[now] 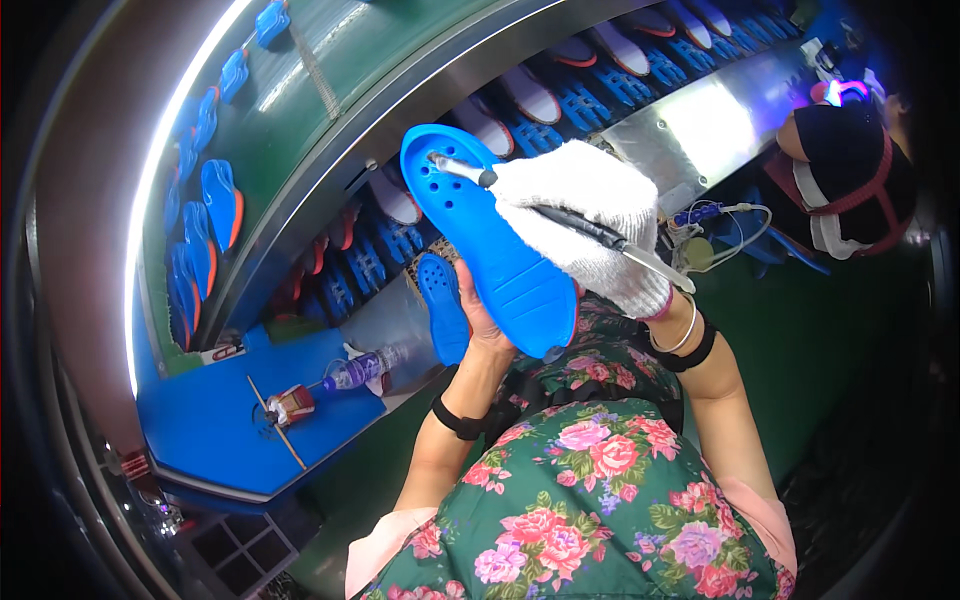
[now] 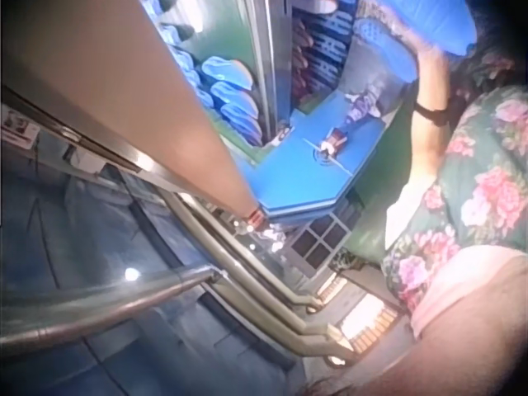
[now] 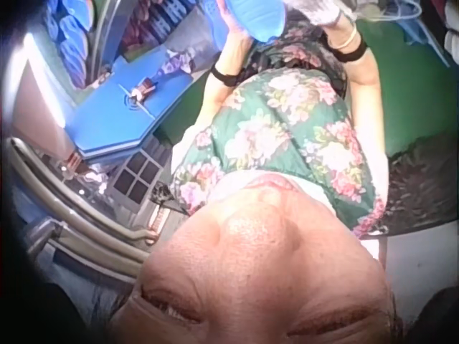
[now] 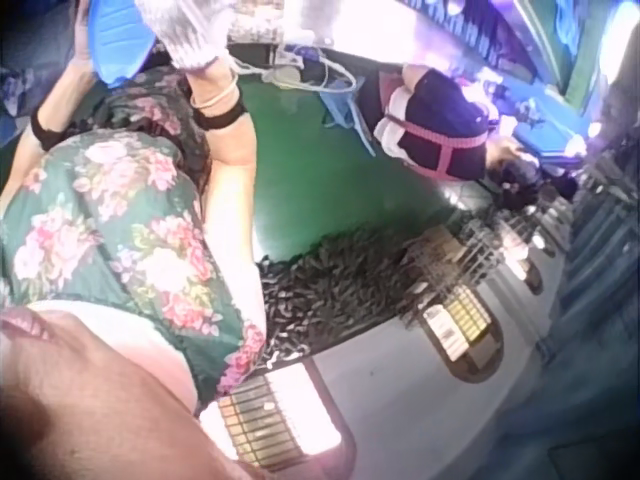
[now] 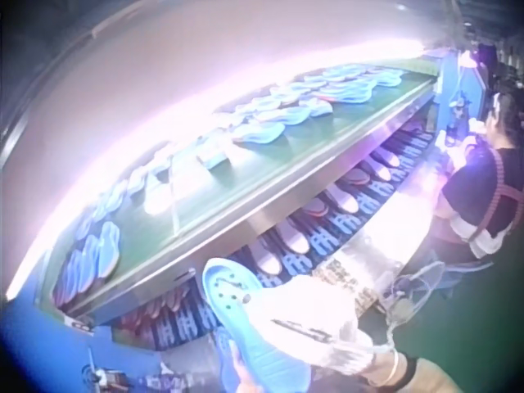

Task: The person picks up a blue shoe sole from a conveyor belt, applies a liquid to its surface using a brush, and places it back onto the belt, repeating the process for several soles.

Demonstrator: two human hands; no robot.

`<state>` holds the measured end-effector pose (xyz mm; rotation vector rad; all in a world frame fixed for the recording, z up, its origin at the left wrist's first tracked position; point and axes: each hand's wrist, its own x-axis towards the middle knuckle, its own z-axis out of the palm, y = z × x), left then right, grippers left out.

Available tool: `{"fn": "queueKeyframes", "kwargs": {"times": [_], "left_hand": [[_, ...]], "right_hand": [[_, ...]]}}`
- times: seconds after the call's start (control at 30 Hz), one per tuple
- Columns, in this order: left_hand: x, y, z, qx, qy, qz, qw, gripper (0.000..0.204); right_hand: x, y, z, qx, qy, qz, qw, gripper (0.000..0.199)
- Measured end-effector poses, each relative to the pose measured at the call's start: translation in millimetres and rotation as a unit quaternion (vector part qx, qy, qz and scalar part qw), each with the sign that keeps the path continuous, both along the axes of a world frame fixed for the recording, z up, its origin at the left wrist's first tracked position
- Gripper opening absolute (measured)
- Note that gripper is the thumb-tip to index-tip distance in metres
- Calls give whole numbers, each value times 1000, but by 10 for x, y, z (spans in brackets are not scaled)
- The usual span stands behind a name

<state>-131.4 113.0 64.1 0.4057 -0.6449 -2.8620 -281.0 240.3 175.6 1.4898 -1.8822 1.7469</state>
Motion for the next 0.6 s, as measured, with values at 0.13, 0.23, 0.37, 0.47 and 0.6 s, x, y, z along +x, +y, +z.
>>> {"fn": "queueKeyframes", "kwargs": {"times": [0.13, 0.23, 0.37, 0.47, 0.6], "left_hand": [[132, 68, -66, -53, -72, 4, 996, 93], [164, 63, -62, -76, -66, -7, 995, 93], [237, 38, -76, -65, -46, -10, 997, 97], [236, 0, -142, -72, -42, -7, 997, 99], [157, -48, -92, -86, -56, 10, 995, 92]], "right_hand": [[19, -8, -69, 30, 78, 10, 996, 36], [154, -21, -132, 27, 116, 14, 993, 36], [340, 67, -174, 21, 50, 77, 996, 37], [247, 62, -173, -5, -17, 49, 999, 38], [291, -78, -205, 6, 70, 4, 998, 38]]}}
